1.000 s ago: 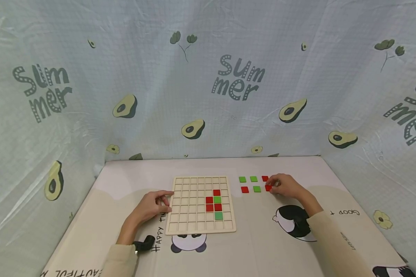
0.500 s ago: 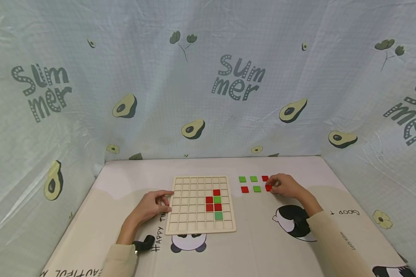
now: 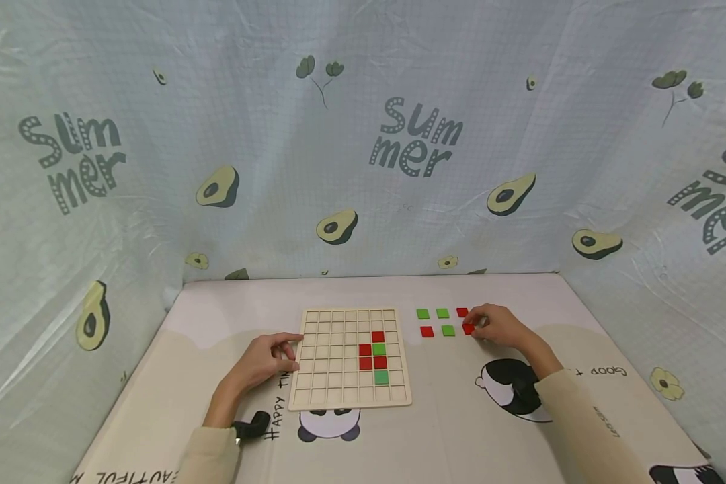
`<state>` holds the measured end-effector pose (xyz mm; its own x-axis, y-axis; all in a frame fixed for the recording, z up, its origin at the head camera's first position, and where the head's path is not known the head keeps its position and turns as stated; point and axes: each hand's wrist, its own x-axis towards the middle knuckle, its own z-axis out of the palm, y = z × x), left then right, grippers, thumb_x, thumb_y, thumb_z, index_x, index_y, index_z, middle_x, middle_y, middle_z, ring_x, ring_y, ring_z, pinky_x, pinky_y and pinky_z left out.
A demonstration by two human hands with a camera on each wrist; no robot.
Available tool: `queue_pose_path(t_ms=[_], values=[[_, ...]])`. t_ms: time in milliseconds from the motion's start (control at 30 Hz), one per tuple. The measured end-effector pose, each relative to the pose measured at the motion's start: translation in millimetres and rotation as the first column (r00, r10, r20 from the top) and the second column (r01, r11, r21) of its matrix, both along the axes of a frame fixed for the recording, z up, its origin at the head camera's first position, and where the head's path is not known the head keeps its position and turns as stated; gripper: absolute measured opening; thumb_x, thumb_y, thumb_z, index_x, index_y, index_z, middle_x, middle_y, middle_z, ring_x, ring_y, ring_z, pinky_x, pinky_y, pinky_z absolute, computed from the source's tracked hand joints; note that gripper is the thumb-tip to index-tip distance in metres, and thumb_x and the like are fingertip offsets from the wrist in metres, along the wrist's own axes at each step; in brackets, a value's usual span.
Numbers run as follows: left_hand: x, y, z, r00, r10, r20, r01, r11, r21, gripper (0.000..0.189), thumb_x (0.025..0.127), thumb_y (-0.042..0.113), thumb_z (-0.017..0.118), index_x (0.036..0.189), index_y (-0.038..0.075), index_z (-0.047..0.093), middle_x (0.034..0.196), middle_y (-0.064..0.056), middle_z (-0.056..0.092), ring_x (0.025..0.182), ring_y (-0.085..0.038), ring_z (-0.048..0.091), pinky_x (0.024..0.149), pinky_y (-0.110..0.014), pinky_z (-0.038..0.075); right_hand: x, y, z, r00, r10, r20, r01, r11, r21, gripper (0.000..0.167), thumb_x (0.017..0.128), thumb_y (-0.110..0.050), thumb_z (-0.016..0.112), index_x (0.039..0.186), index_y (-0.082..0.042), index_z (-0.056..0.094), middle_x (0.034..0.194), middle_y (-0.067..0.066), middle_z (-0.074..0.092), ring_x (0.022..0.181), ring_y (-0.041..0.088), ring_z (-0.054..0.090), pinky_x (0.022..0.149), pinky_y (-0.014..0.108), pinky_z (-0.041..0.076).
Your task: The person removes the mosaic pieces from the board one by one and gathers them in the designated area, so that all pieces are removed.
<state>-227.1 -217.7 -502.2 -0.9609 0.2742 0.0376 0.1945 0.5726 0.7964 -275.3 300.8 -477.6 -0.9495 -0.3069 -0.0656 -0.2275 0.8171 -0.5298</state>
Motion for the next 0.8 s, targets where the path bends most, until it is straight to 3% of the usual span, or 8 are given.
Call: queue_pose_path(t_ms=[233, 533, 800], values=[[-1.5, -0.2, -0.7, 1.0, 0.004, 0.006, -0.004, 1.0, 0.001, 0.055, 0.077, 0.006, 0.083, 0.131, 0.0, 0.069, 0.084, -0.002, 0.065, 0.067, -0.012, 0.048, 0.062, -0.023, 0.038, -0.4, 0.2, -0.7, 1.0, -0.012, 0.008, 0.012, 1.0, -0.009, 0.024, 0.088, -0.005, 0.073, 0.111, -0.003, 0.073, 0.103, 0.012, 0.069, 0.085, 0.021, 0.057, 0.072, 0.032, 0.051], [-1.6, 0.6, 0.0, 1.0, -0.003, -0.004, 0.003, 1.0, -0.012, 0.055, 0.078, 0.007, 0.083, 0.131, 0.0, 0.069, 0.084, -0.002, 0.065, 0.066, -0.011, 0.048, 0.062, -0.023, 0.039, -0.3, -8.0, 5.1, 0.998, -0.029, -0.047, 0.032, 0.998, 0.056, 0.024, 0.088, -0.013, 0.077, 0.111, -0.007, 0.072, 0.106, 0.01, 0.07, 0.095, 0.024, 0.06, 0.084, 0.041, 0.054], [-1.4, 0.6, -0.8, 1.0, -0.005, -0.009, 0.005, 1.0, -0.012, 0.055, 0.077, 0.006, 0.083, 0.131, 0.0, 0.069, 0.084, -0.002, 0.065, 0.065, -0.011, 0.048, 0.061, -0.023, 0.039, -3.4, -34.1, 17.6, 0.997, 0.032, -0.074, -0.031, 0.999, 0.023, 0.025, 0.091, -0.009, 0.069, 0.116, -0.003, 0.072, 0.102, 0.009, 0.069, 0.086, 0.02, 0.057, 0.074, 0.032, 0.05]])
